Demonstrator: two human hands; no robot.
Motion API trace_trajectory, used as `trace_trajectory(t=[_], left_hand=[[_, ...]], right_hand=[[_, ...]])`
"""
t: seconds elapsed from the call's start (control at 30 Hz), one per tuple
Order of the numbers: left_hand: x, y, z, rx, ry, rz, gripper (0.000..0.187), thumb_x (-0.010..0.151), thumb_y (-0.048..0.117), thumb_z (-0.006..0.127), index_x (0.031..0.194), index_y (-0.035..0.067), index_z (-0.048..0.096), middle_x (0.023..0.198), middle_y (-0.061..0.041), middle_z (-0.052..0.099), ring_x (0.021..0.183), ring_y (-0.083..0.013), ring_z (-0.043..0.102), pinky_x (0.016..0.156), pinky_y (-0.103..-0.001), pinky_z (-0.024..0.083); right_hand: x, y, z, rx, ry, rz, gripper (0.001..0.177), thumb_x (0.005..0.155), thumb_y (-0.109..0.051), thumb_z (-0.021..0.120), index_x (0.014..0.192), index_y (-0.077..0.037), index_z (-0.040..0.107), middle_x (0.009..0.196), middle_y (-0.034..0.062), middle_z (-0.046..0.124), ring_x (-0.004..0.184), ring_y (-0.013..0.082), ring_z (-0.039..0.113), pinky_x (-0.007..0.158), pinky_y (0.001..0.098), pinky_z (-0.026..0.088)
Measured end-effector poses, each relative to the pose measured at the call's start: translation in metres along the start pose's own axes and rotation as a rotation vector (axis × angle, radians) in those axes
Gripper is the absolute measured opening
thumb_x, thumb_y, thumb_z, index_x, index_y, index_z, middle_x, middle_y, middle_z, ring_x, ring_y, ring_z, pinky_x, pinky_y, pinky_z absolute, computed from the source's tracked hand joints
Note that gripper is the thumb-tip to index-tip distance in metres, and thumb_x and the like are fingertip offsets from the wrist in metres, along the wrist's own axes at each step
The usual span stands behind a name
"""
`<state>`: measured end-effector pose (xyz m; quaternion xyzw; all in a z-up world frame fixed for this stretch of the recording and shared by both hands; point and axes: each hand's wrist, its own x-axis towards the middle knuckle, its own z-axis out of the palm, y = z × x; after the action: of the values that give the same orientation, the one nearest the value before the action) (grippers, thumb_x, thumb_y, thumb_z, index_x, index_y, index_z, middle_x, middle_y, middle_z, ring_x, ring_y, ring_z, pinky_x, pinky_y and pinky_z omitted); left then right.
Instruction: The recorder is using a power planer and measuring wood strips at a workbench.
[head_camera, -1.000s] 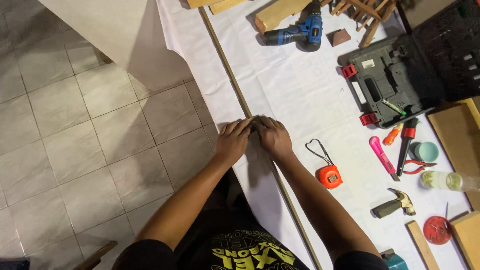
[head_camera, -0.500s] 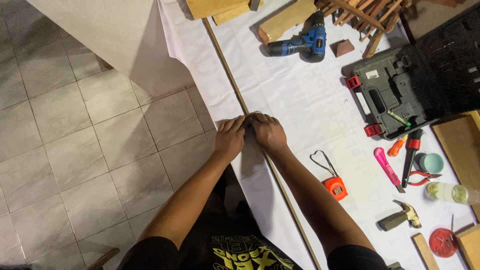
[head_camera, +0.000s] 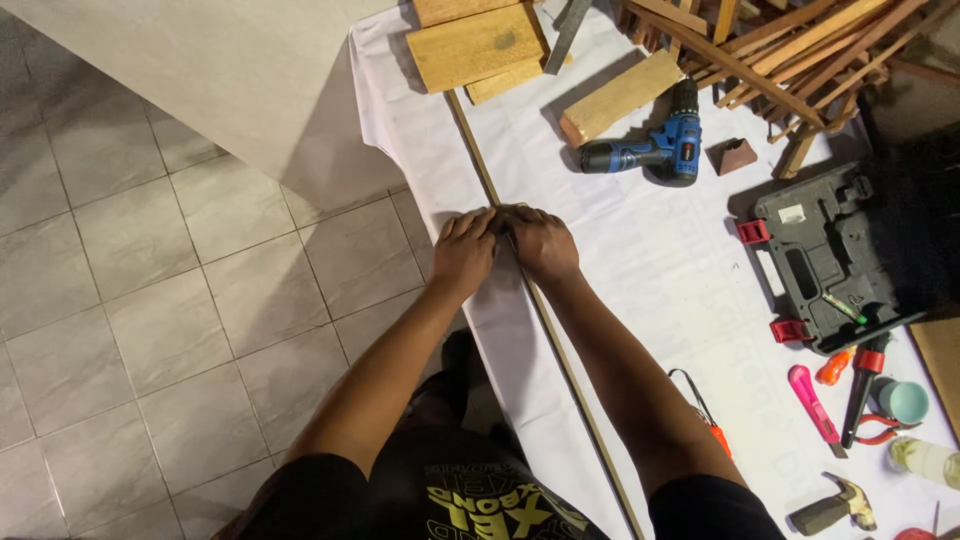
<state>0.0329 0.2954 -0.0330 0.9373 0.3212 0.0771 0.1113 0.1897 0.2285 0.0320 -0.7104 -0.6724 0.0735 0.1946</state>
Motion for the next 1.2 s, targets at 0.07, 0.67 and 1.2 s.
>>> trace_trajectory(t=[0.07, 0.67, 1.2], left_hand=[[0.007, -0.008, 0.003, 0.020, 0.048, 0.006, 0.022, 0.093, 0.022, 0.064, 0.104, 0.010, 0.078, 0.152, -0.001, 0.055, 0.139, -0.0215, 0.046, 0.116, -0.041, 0.034], [-0.094, 0.099, -0.005, -0.074, 0.154, 0.058, 0.027, 0.091, 0.021, 0.066, 0.115, 0.009, 0.075, 0.145, 0.001, 0.060, 0.131, -0.0211, 0.051, 0.111, -0.043, 0.038], [-0.120, 0.110, 0.035, -0.043, 0.117, 0.048, 0.022, 0.093, 0.018, 0.063, 0.107, 0.008, 0.077, 0.149, -0.006, 0.057, 0.135, -0.0242, 0.050, 0.115, -0.043, 0.035]], right_hand=[[0.014, 0.003, 0.000, 0.010, 0.017, -0.018, 0.023, 0.094, -0.018, 0.061, 0.112, -0.013, 0.075, 0.117, 0.0090, 0.075, 0.103, 0.0290, 0.072, 0.091, 0.0395, 0.056], [-0.138, -0.004, -0.024, -0.025, 0.078, -0.005, 0.026, 0.091, -0.015, 0.063, 0.114, -0.014, 0.075, 0.126, 0.0063, 0.071, 0.113, 0.0272, 0.069, 0.096, 0.0394, 0.054], [-0.163, -0.011, -0.018, -0.019, 0.045, -0.008, 0.026, 0.092, -0.015, 0.061, 0.112, -0.012, 0.076, 0.121, 0.0072, 0.073, 0.108, 0.0288, 0.070, 0.093, 0.0406, 0.055]])
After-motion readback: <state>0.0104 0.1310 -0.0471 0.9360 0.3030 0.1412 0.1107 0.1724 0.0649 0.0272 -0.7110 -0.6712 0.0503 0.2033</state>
